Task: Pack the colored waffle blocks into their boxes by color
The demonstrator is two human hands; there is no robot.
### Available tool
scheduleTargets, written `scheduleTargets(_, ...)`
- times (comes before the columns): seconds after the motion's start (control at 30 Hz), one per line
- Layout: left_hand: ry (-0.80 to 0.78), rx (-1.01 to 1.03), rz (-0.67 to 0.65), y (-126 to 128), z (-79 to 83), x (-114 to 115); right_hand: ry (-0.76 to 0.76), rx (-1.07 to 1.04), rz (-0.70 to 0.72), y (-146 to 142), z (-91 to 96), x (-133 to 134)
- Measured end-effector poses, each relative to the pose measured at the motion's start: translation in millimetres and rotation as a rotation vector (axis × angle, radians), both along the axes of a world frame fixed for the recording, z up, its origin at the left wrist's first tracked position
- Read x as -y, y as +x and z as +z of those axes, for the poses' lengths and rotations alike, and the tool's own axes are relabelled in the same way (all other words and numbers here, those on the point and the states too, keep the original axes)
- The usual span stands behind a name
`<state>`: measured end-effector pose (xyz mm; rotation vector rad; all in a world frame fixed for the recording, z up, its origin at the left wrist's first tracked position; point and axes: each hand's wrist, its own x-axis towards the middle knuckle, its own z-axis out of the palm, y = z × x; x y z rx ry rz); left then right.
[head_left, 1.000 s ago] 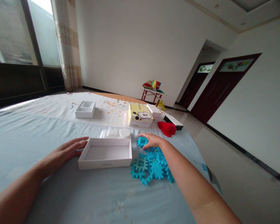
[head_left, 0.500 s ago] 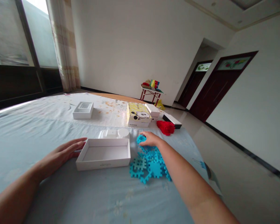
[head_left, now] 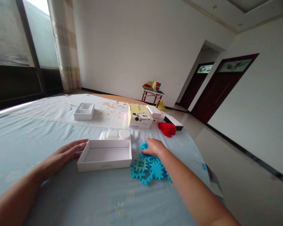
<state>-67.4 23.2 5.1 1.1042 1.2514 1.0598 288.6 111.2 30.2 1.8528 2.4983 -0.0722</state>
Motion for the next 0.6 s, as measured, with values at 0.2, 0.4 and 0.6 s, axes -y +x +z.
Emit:
scheduleTargets(0.2,0.043,-0.064,-0.002,5.5,7.4,3.9,0.002,-0.05,0.017,6.4,-2.2,-6.1)
scheduleTargets(0.4,0.122,-0.115,-0.117,5.7,12.7,5.5,0.084,-0.398,0.207,-10.1,35.0,1.4)
scheduleTargets(0.6,0.142,-0.167,-0.304,-1.3,5.7,4.8,0.027,-0.491,0.677,-103.8,63.8,30.8)
